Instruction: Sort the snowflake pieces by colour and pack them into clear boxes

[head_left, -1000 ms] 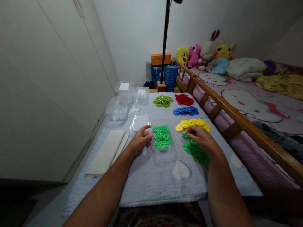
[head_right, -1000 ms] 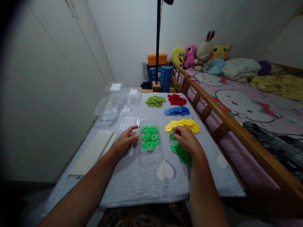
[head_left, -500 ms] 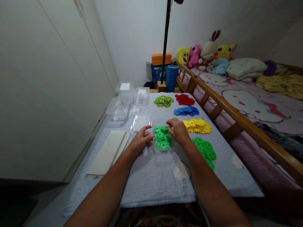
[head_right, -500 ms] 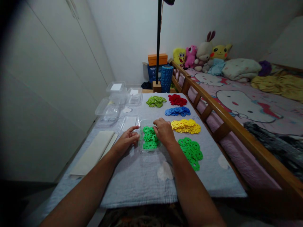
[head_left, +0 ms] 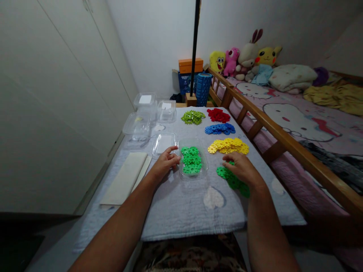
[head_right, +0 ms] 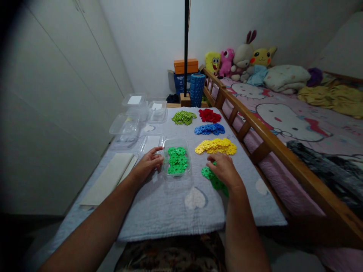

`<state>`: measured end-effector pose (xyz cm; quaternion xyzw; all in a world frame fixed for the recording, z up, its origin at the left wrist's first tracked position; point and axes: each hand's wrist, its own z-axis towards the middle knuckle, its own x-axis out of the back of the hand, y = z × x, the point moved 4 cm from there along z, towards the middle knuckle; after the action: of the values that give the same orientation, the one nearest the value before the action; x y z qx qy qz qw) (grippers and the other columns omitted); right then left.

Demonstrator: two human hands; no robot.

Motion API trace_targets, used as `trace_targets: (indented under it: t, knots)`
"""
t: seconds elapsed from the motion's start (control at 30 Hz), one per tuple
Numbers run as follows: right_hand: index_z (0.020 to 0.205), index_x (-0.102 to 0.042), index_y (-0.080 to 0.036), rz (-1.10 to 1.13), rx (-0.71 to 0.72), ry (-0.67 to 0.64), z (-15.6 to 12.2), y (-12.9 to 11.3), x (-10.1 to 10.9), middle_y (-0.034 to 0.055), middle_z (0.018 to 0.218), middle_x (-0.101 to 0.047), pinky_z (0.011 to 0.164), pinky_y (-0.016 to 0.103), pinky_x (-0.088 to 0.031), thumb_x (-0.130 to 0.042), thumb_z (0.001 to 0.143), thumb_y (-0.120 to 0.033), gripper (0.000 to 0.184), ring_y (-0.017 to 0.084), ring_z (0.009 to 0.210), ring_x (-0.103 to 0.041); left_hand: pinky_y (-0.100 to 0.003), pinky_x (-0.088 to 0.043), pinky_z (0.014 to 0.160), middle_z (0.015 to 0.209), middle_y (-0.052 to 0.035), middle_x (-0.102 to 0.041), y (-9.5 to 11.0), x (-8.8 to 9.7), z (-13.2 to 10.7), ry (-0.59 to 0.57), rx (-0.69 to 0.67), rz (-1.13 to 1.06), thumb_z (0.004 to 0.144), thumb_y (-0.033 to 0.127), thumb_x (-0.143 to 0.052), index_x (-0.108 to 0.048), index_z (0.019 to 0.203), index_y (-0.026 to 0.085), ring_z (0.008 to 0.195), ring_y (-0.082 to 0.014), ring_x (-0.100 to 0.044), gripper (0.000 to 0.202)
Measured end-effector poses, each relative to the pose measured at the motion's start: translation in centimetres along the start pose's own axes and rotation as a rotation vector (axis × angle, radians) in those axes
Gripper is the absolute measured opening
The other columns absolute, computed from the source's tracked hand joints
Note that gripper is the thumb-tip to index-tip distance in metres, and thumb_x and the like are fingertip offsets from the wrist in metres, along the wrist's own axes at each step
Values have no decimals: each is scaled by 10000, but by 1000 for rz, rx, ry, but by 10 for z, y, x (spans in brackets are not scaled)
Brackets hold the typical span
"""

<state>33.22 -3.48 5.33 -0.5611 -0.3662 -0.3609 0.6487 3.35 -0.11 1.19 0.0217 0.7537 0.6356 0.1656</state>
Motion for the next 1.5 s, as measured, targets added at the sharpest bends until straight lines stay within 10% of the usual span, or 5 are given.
trace_targets:
  t: [0.43,0.7,1.0,1.23,1.5]
  knots:
    - [786,-655,-216,-140,95,-17,-13,-1,-23,42,857,-644,755,326,-389,-684,764,-124,99,215,850,-557,-218,-347,525,671,69,-551,-1,2,2,2,2,20,703,378,-803,-520,1248,182,520,-73,-457,644]
    - [841,-694,-213,253,185,125,12,-54,10,36,872,-709,758,315,-458,-601,872,-184,102,192,831,-638,-214,-307,511,662,78,-548,1,0,2,25,-2,12,674,369,-816,-515,1241,177,511,-66,-450,670]
    - [852,-693,-206,197,280,47,19,-88,-28,42,859,-703,815,342,-442,-619,854,-96,132,197,835,-613,-217,-344,529,647,84,-539,2,-2,0,10,-7,12,699,355,-796,-504,1242,177,518,-71,-455,642]
    - [978,-702,-205,201,277,238,17,-64,-16,97,1009,-677,914,409,-461,-595,881,-208,144,254,997,-608,-214,-342,510,636,91,-532,2,-2,0,-3,7,17,704,358,-788,-486,1254,172,505,-71,-447,655]
    - [929,-727,-184,54,-62,296,4,20,20,108,995,-714,894,404,-470,-569,841,-285,207,257,942,-637,-219,-336,519,647,91,-525,0,1,2,-5,9,16,695,358,-804,-498,1256,172,505,-65,-444,665]
